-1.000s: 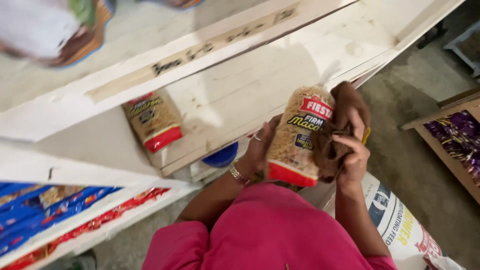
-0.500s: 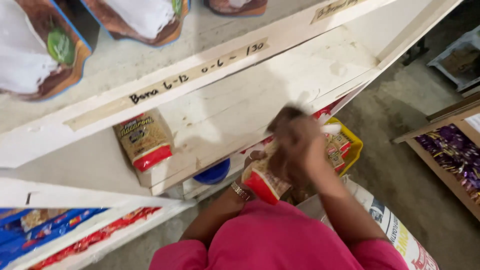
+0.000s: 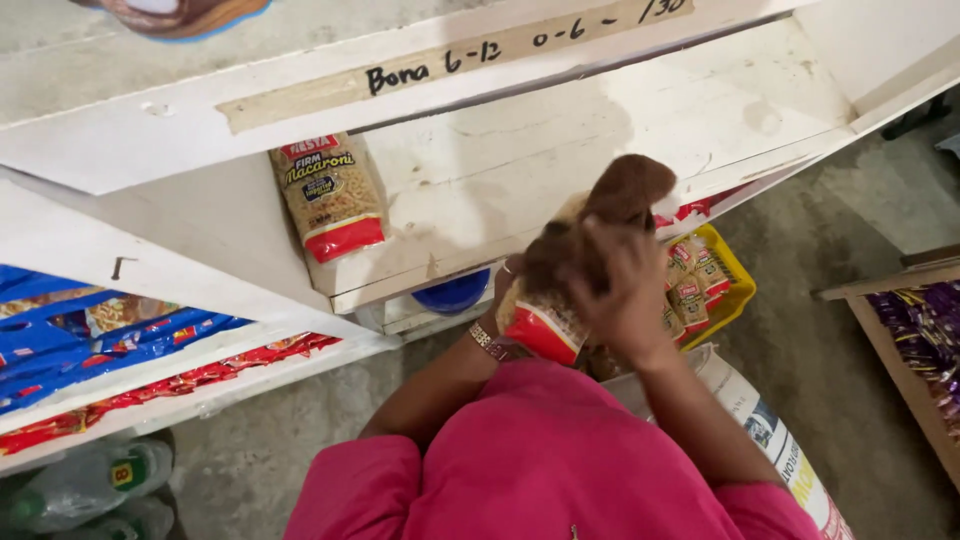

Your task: Wiping down bags of macaroni on a store shelf using a cleaning cloth.

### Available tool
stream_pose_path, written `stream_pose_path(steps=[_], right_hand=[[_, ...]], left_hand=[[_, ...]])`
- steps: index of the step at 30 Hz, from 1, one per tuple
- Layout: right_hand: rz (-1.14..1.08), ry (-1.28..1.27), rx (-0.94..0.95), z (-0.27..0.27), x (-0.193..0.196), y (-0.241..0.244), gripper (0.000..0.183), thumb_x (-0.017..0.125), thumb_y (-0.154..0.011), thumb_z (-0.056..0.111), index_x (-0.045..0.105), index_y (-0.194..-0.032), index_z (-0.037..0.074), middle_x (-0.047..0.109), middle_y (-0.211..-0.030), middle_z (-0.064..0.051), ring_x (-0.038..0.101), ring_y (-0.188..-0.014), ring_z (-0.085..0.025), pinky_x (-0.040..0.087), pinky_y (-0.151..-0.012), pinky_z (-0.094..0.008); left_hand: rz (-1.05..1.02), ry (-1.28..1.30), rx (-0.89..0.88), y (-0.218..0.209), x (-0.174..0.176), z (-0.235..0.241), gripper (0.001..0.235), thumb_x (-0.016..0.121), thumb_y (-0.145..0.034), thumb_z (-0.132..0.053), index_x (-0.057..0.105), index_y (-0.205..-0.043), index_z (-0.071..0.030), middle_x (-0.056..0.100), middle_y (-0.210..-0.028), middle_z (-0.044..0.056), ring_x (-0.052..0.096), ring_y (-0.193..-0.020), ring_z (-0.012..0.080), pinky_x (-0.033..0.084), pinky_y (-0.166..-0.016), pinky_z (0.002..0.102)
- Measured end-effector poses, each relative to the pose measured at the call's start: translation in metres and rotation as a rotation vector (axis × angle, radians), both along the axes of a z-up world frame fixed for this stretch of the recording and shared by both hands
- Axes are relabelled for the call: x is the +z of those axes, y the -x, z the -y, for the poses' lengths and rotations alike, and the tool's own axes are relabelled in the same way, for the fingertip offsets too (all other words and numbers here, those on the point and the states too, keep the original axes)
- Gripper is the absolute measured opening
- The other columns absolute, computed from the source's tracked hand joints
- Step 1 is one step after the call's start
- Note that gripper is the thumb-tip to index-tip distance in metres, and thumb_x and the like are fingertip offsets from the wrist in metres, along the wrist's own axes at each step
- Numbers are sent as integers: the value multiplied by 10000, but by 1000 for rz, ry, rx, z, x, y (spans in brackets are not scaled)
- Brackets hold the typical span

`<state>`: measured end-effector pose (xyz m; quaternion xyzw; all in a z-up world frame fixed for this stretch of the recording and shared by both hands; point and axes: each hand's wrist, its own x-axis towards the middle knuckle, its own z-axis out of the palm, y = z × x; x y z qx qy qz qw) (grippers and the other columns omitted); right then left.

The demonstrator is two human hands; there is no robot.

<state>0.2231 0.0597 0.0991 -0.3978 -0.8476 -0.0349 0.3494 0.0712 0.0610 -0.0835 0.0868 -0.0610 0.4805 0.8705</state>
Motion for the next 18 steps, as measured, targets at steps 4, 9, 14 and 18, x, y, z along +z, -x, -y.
stream_pose_path(steps=[4,9,14,18], right_hand=[[-190,96,-30,-56,-8,-28,474,847,-906,103,656,-1336,42,685,-1268,-154,639,-1140,-290,510,-1006,-431],[-608,792,113,-55,0,-15,457,764,-872,74,613,-1302,41,716,-1140,-58,695,-1048,-191,574,-950,-382],[-234,-23,118,-2,-8,8,282,765,-752,65,713,-1029,82,663,-918,-107,632,-880,-303,493,-847,-491],[355,314,42,24,-29,20,288,878,-581,420,740,-793,282,668,-771,14,624,-825,-232,471,-830,-402]], left_hand=[[139,-21,-135,16,26,-1,711,605,-956,-329,400,-1533,33,569,-1417,260,616,-1279,401,532,-1122,556],[109,-13,-73,26,39,11,819,717,-877,-195,345,-1557,68,564,-1411,306,637,-1252,405,567,-1050,545],[273,-206,-39,28,37,-4,763,664,-963,-266,381,-1600,44,585,-1402,303,630,-1252,433,542,-1080,570],[117,47,95,44,81,7,764,622,-879,-356,424,-1508,30,550,-1445,273,591,-1296,394,494,-1126,482]])
